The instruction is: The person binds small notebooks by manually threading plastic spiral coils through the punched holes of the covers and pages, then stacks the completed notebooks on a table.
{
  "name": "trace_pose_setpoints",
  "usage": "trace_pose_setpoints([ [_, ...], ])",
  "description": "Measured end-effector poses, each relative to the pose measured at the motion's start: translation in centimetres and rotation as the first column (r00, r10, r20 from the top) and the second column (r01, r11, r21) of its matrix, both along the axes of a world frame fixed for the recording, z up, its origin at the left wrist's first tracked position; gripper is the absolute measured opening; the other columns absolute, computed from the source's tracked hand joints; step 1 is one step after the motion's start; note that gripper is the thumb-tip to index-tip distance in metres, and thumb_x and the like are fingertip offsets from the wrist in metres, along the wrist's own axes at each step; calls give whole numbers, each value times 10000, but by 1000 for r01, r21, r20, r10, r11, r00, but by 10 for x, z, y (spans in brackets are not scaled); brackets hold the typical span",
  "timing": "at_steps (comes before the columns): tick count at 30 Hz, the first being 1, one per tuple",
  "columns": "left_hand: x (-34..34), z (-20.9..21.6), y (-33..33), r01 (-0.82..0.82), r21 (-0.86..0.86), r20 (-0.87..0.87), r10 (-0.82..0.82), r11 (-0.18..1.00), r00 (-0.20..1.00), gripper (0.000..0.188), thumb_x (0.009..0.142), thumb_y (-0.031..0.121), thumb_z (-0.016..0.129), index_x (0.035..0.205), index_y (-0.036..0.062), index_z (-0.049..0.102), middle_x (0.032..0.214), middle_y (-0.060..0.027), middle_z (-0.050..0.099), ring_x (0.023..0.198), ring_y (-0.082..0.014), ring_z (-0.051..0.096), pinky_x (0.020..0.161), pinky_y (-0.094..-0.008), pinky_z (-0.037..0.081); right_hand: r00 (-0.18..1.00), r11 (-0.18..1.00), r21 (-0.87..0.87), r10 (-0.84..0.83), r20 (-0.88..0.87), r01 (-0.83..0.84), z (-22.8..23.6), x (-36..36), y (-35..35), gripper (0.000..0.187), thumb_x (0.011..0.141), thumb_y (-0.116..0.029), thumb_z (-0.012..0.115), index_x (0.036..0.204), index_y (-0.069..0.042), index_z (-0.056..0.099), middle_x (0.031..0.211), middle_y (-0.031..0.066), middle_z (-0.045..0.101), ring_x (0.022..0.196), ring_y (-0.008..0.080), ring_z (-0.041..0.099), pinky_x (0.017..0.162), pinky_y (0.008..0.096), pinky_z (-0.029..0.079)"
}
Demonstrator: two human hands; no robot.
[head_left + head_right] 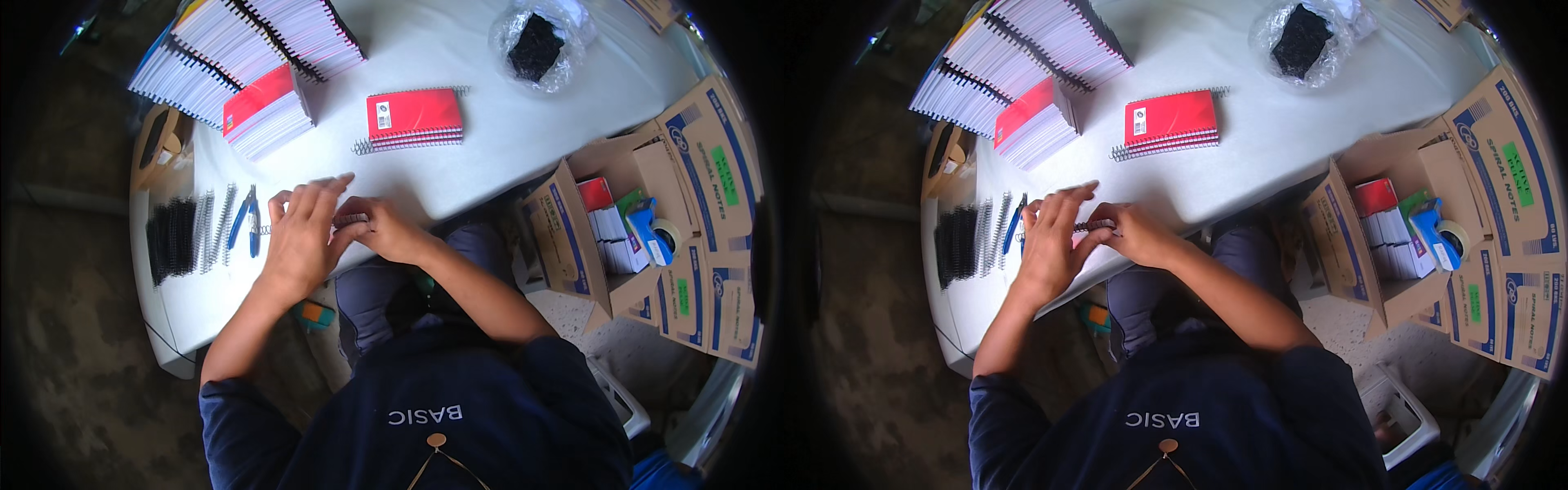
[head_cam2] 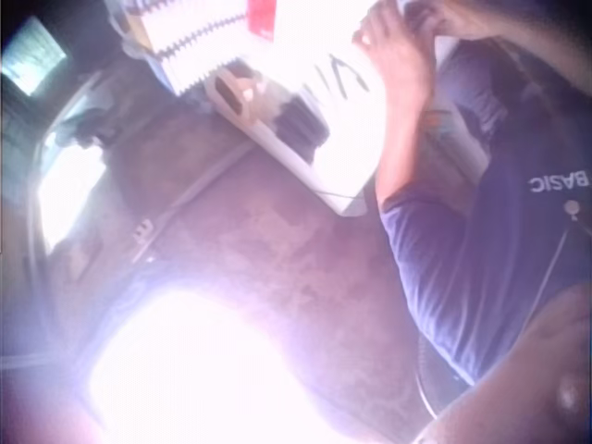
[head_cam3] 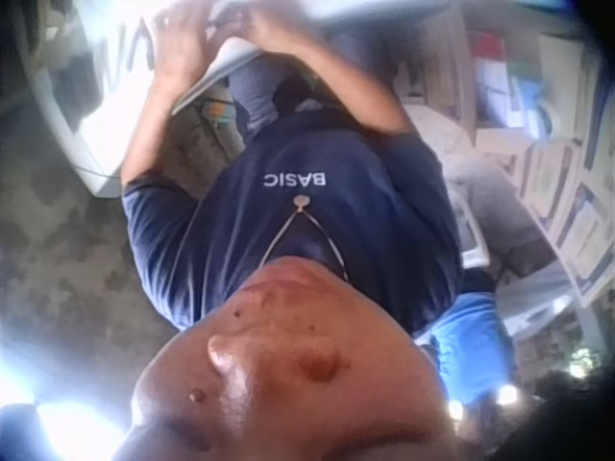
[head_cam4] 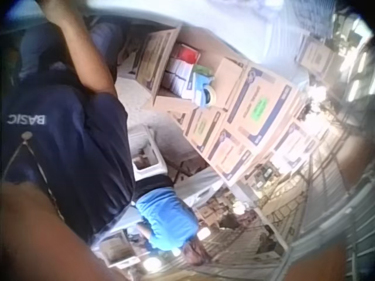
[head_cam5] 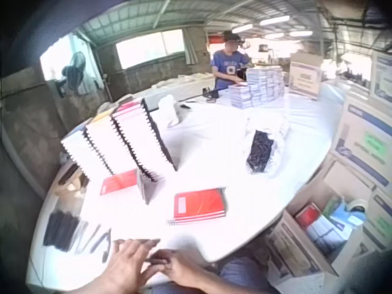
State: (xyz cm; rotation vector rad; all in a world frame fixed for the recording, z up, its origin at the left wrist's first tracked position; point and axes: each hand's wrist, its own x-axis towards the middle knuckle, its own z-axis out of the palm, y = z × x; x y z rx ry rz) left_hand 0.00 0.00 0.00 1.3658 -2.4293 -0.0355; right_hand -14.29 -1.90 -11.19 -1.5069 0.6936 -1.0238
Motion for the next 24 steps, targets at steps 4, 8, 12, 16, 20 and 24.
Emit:
trace_pose_setpoints([
  [4, -4, 0, -4, 116, 122, 86, -127, 986, 988, 280, 675, 181, 756, 915, 128, 622, 889, 7, 589, 875, -193, 536, 801, -363, 319, 982, 992, -127, -50, -183, 27, -1, -6, -2, 244, 799, -146, 656, 971, 16, 595, 933, 176, 640, 830, 312, 632, 735, 380, 489],
  [8, -13, 0, -1, 77, 75, 7, -78, 994, 997, 251, 675, 187, 763, 882, 117, 641, 857, 20, 614, 854, -186, 547, 795, -347, 321, 992, 1000, -20, 26, 123, -24, 6, -3, 2, 207, 798, -115, 629, 972, -6, 597, 890, 187, 627, 826, 353, 607, 738, 381, 485],
  [12, -11, -3, 1, 105, 45, -46, -103, 993, 994, 241, 668, 181, 766, 862, 111, 641, 852, 16, 625, 863, -196, 549, 804, -352, 323, 988, 990, -134, -50, -147, 31, 6, -5, 1, 208, 793, -78, 603, 995, -27, 600, 917, 197, 625, 851, 362, 603, 741, 388, 481],
  [16, -14, 6, 2, 102, 113, 9, -103, 988, 995, 257, 663, 205, 772, 866, 113, 645, 839, 12, 635, 864, -198, 556, 816, -354, 326, 979, 970, -239, -80, -188, 33, -6, -4, 0, 225, 792, -58, 585, 1012, -12, 585, 908, 196, 622, 863, 372, 594, 737, 391, 474],
  [20, -19, 15, 4, -82, 9, 127, 81, 997, 989, 395, 630, 237, 798, 965, 92, 646, 1046, -74, 593, 1011, -235, 520, 889, -373, 311, 995, 998, -48, -36, -94, 32, 10, -4, 6, 224, 856, -107, 571, 1049, 6, 567, 926, 160, 639, 876, 301, 622, 770, 343, 478],
  [24, -28, 0, -16, -403, -269, -533, 213, 875, 818, 773, 704, 278, 787, 1284, -35, 384, 1325, -202, 352, 1204, -297, 377, 1013, -394, 270, 749, 935, 110, -338, 571, 338, 33, -21, 0, 242, 931, -194, 527, 1060, 8, 561, 965, 44, 613, 894, 127, 572, 811, 266, 448],
])
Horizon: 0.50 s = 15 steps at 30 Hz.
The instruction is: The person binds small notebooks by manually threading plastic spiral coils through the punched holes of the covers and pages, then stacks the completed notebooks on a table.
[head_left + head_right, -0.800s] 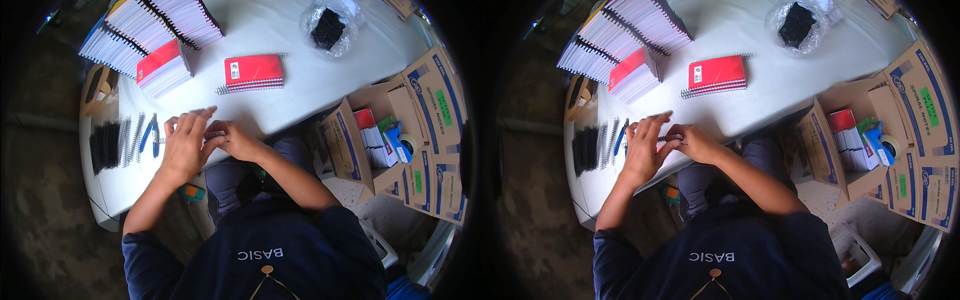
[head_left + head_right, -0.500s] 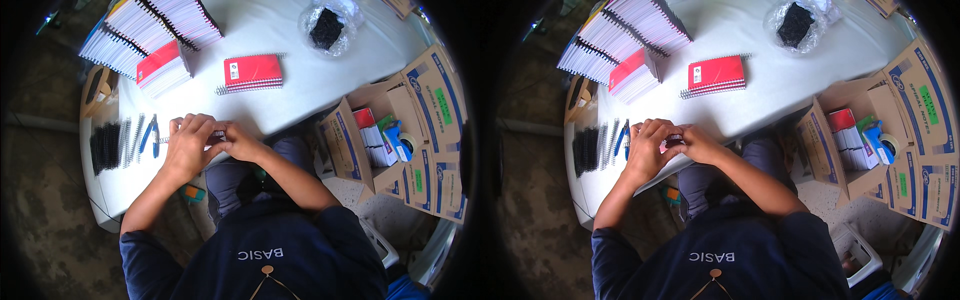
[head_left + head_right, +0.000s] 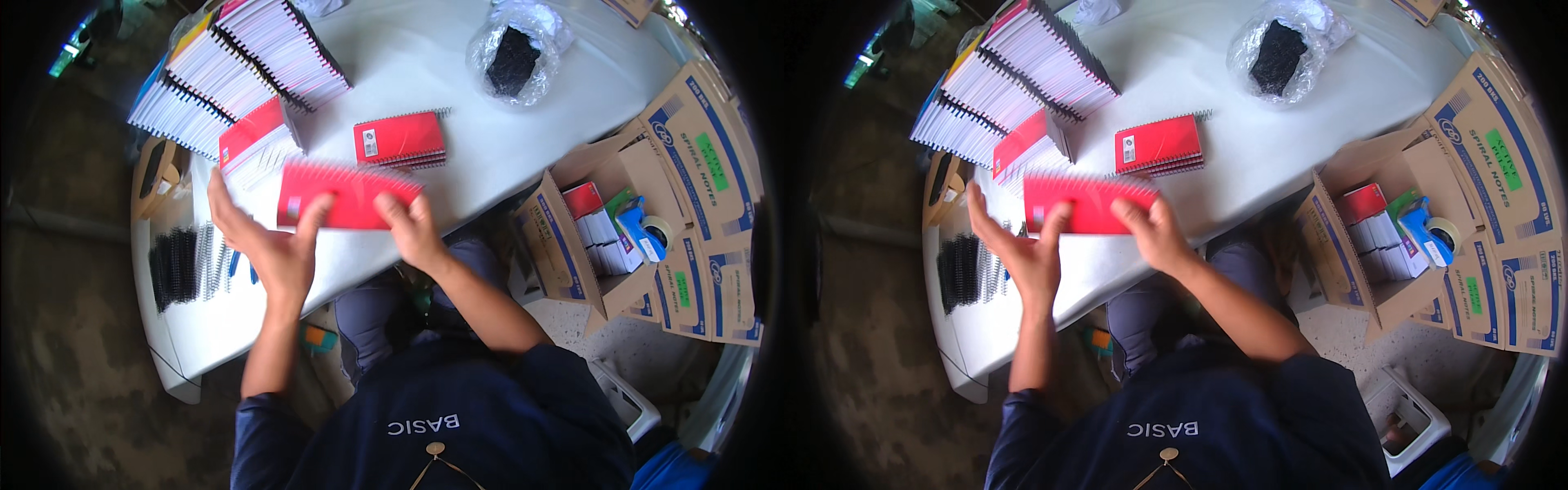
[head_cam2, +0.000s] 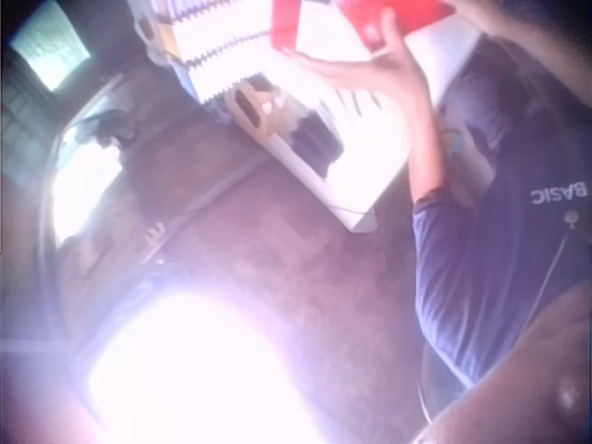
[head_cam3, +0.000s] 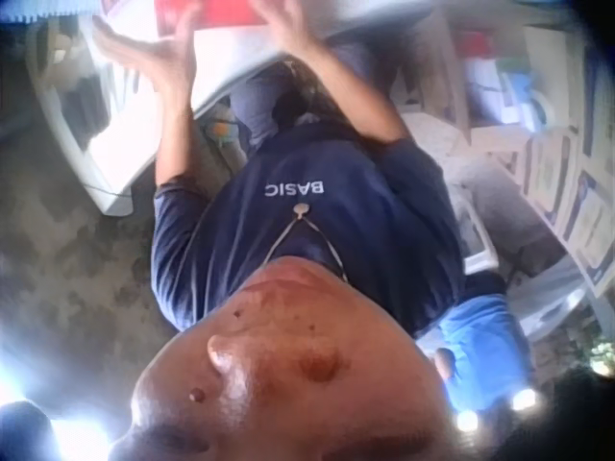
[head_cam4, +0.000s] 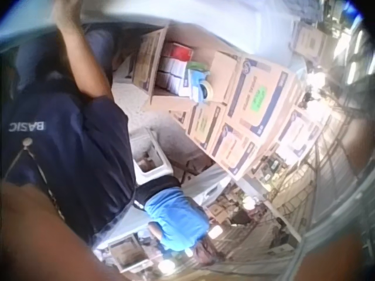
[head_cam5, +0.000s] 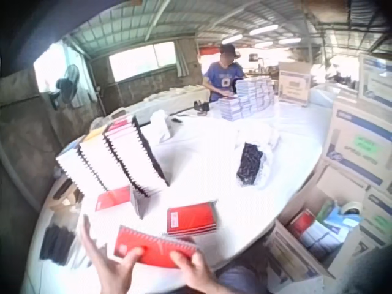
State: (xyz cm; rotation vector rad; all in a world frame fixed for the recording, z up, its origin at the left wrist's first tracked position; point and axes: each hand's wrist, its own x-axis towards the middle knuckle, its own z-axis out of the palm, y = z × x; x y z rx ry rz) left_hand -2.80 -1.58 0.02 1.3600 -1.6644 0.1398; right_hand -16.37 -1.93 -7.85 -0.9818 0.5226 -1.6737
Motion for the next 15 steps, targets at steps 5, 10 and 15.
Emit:
trace_pose_setpoints([
  [5, -63, -19, -26, 512, -45, -873, -283, 858, 398, 346, 902, 63, 551, 1226, -40, 487, 1072, -96, 607, 1044, -156, 527, 939, -297, 377, 951, 949, -78, -308, -21, 306, 19, -22, -45, 380, 981, -334, 402, 1165, -8, 464, 1109, 73, 512, 1005, 141, 467, 918, 280, 357],
  [10, -70, -81, -87, 335, -54, 219, -316, 941, 923, 309, 819, 114, 634, 1120, 52, 604, 1114, -167, 604, 1075, -300, 545, 944, -393, 391, 801, 850, 35, -480, -357, 526, -34, -62, -82, 576, 988, -405, 297, 1308, 71, 352, 1332, 197, 401, 1228, 255, 395, 1025, 330, 304],
  [15, -83, -79, -82, 45, -108, 132, -31, 993, 991, 339, 780, 257, 709, 1025, 38, 623, 1205, -178, 473, 1025, -344, 504, 922, -406, 384, 633, 777, -13, -522, -571, 629, -36, -62, -88, 459, 985, -290, 359, 1279, 52, 443, 1217, 248, 536, 1135, 300, 532, 950, 344, 396],
])
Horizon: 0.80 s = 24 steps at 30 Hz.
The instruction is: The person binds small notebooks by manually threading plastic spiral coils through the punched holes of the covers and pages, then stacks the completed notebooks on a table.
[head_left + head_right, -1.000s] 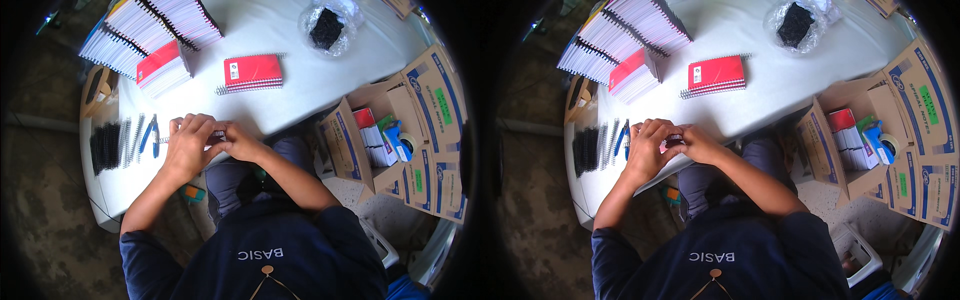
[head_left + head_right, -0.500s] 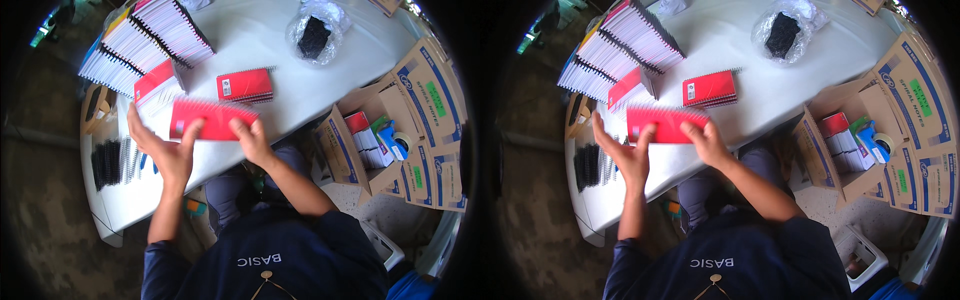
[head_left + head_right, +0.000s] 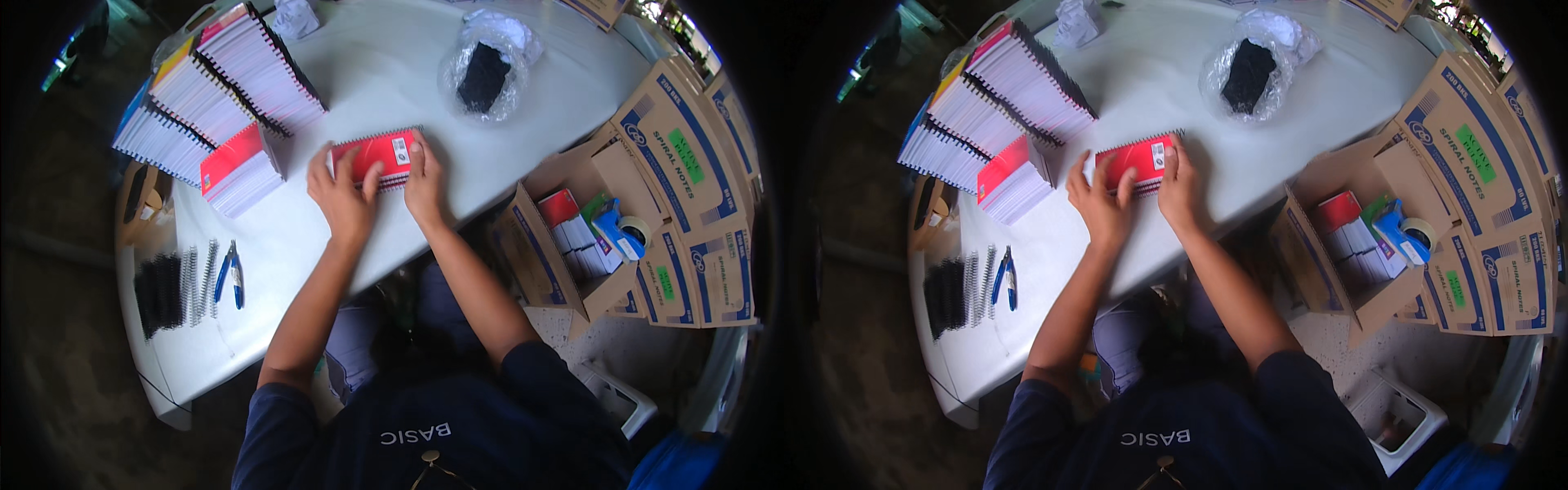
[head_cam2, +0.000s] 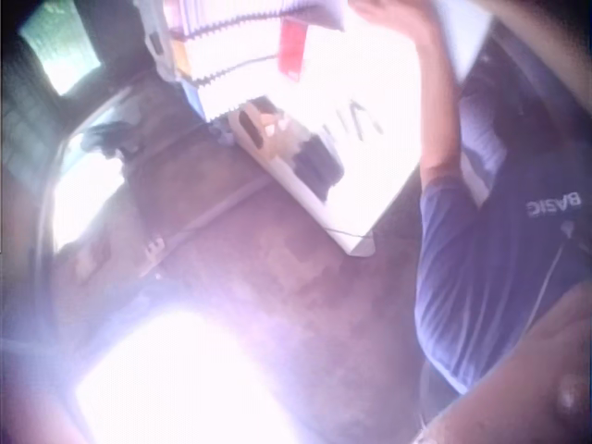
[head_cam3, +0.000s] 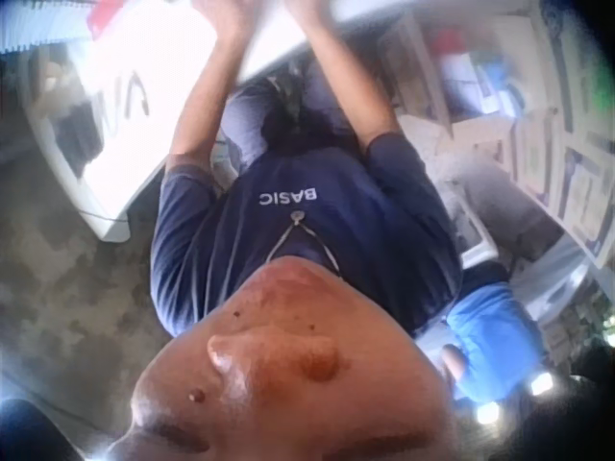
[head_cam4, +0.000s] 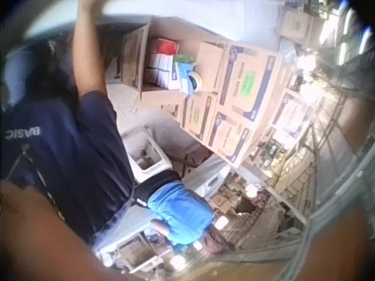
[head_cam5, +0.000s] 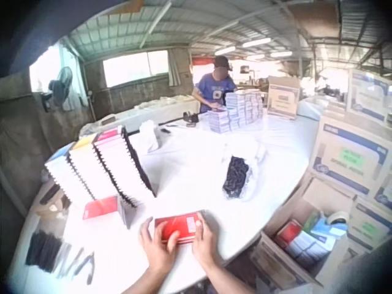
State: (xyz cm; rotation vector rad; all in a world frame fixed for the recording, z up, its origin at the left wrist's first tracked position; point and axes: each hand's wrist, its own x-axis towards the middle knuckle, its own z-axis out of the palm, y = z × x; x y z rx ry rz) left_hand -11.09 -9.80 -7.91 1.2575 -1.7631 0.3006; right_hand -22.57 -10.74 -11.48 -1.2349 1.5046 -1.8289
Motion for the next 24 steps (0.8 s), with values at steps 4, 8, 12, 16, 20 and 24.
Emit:
trace_pose_setpoints([
  [4, 7, -27, -11, 193, 316, -458, -29, 929, 888, 298, 792, 242, 715, 917, 0, 593, 1066, -165, 458, 926, -283, 506, 827, -361, 427, 999, 997, 70, -33, 44, 30, 5, 7, 5, 328, 919, -106, 486, 1213, 34, 526, 1078, 234, 618, 989, 277, 620, 851, 325, 455],
  [8, 10, -32, -14, 123, 264, -402, -7, 957, 915, 291, 775, 215, 733, 873, -5, 571, 983, -145, 449, 872, -262, 510, 767, -347, 444, 993, 997, 75, -18, 116, 10, 11, 8, 5, 317, 891, -66, 523, 1191, 33, 547, 1054, 226, 632, 951, 271, 632, 839, 318, 460],
  [12, 14, -25, -14, 101, 288, -400, 24, 952, 916, 318, 765, 231, 741, 881, -7, 566, 979, -155, 459, 875, -276, 505, 780, -355, 441, 991, 996, 45, -81, 103, 77, 6, 10, -2, 307, 868, -52, 555, 1159, 46, 563, 1073, 205, 631, 971, 242, 617, 862, 308, 454],
  [16, 32, -8, -20, 69, 188, -213, -28, 980, 977, 295, 787, 197, 700, 984, 16, 576, 1056, -174, 494, 985, -311, 500, 852, -387, 423, 981, 983, 72, -164, -105, 172, -2, 3, -5, 301, 849, -51, 578, 1127, 64, 571, 1093, 194, 623, 1016, 243, 600, 890, 310, 446],
  [20, 101, 41, -43, -100, -99, 102, 110, 990, 989, 560, 725, 92, 603, 1259, 43, 442, 1240, -195, 473, 1166, -383, 429, 1003, -482, 314, 930, 944, -173, -313, -194, 281, 3, -2, 3, 395, 853, -64, 568, 1228, 39, 500, 1186, 197, 569, 1109, 283, 544, 947, 334, 407],
  [24, 190, 49, -44, -184, 107, 348, 137, 977, 927, 362, 835, 156, 558, 1187, 76, 555, 1145, -135, 599, 1103, -285, 536, 923, -404, 417, 803, 857, -429, -457, -383, 284, 27, 18, 21, 390, 877, -81, 545, 1245, 25, 471, 1211, 191, 545, 1094, 336, 543, 938, 406, 424],
])
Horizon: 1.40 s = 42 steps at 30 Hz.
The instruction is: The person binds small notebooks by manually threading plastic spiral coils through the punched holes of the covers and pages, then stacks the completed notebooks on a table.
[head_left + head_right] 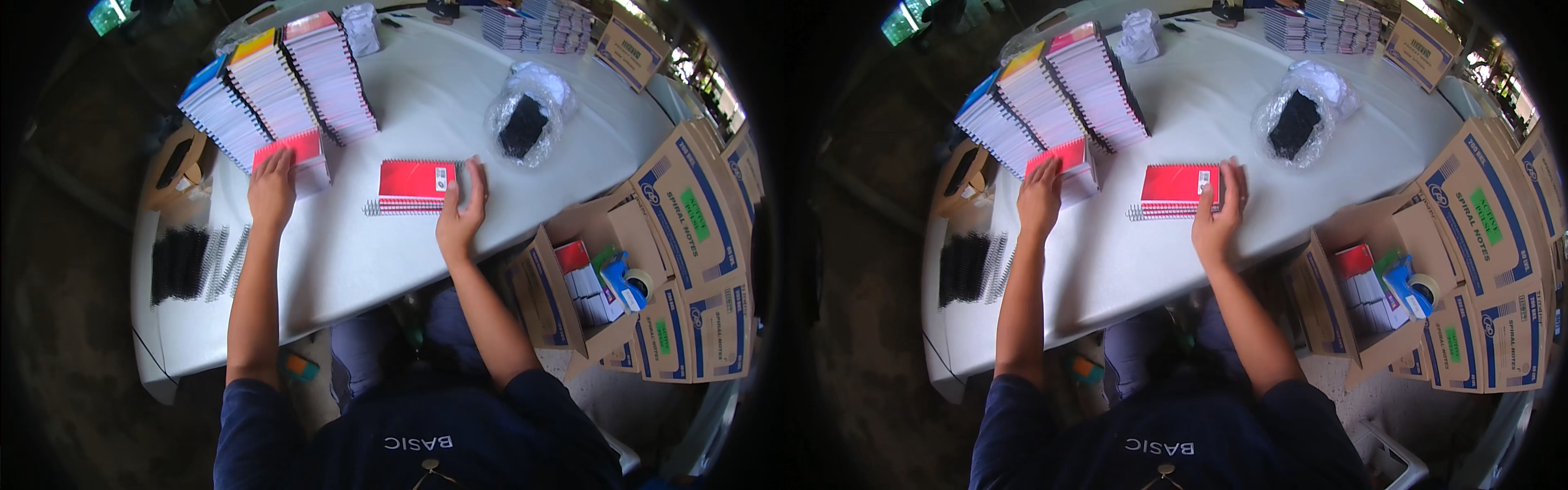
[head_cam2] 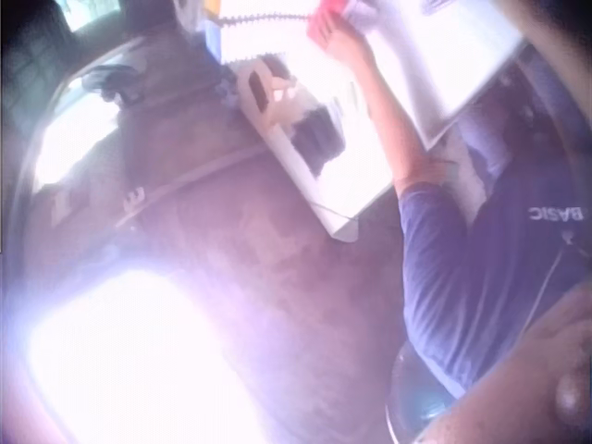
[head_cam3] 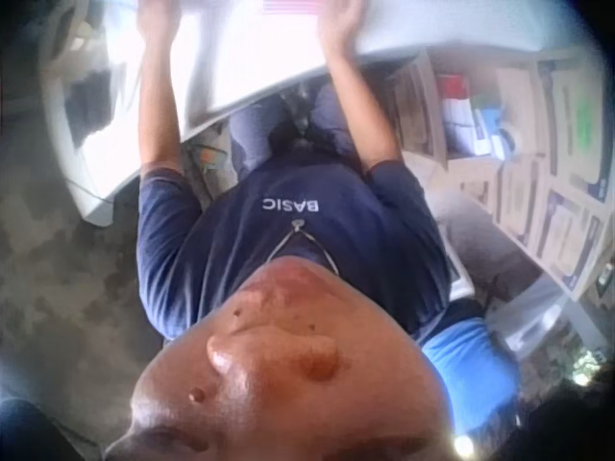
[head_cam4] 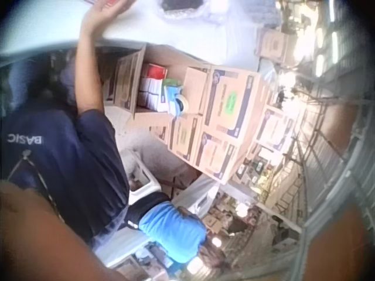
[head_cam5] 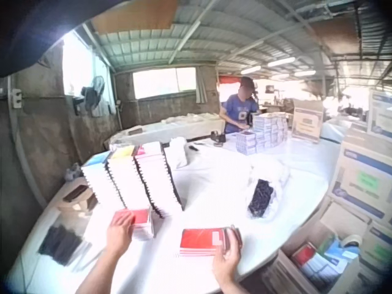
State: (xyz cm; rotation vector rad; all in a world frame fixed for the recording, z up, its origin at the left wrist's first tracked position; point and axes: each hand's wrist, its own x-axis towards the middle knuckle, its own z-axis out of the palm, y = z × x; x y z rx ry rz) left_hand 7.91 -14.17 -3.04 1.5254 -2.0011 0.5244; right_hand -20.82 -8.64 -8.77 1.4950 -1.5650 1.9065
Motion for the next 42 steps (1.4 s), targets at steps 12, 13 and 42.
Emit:
trace_pose_setpoints([
  [12, -60, -4, 136, 243, 48, -583, -170, 969, 794, 638, 795, 61, 629, 1346, 4, 314, 1351, -178, 371, 1288, -261, 334, 1029, -335, 291, -157, -61, -150, 578, 801, -987, 24, 20, 26, 329, 876, -103, 561, 1189, -5, 554, 1075, 65, 625, 1002, 130, 572, 877, 299, 474],
  [13, -52, -17, 133, 354, 142, -794, -107, 924, 598, 593, 803, 37, 600, 1330, 8, 332, 1302, -147, 406, 1252, -232, 369, 1016, -323, 310, -98, -117, -25, 675, 732, -993, 20, 21, 25, 313, 876, -100, 563, 1174, -6, 569, 1080, 62, 623, 998, 120, 566, 874, 286, 472],
  [42, 88, -8, 105, 237, 420, -679, 130, 876, 722, 315, 904, 355, 541, 946, 46, 585, 645, 15, 478, 569, -74, 435, 539, -220, 362, 120, -55, 231, 728, 675, -971, -13, 38, 41, 293, 857, -56, 586, 1147, -26, 614, 1063, 62, 650, 952, 90, 559, 874, 243, 444],
])
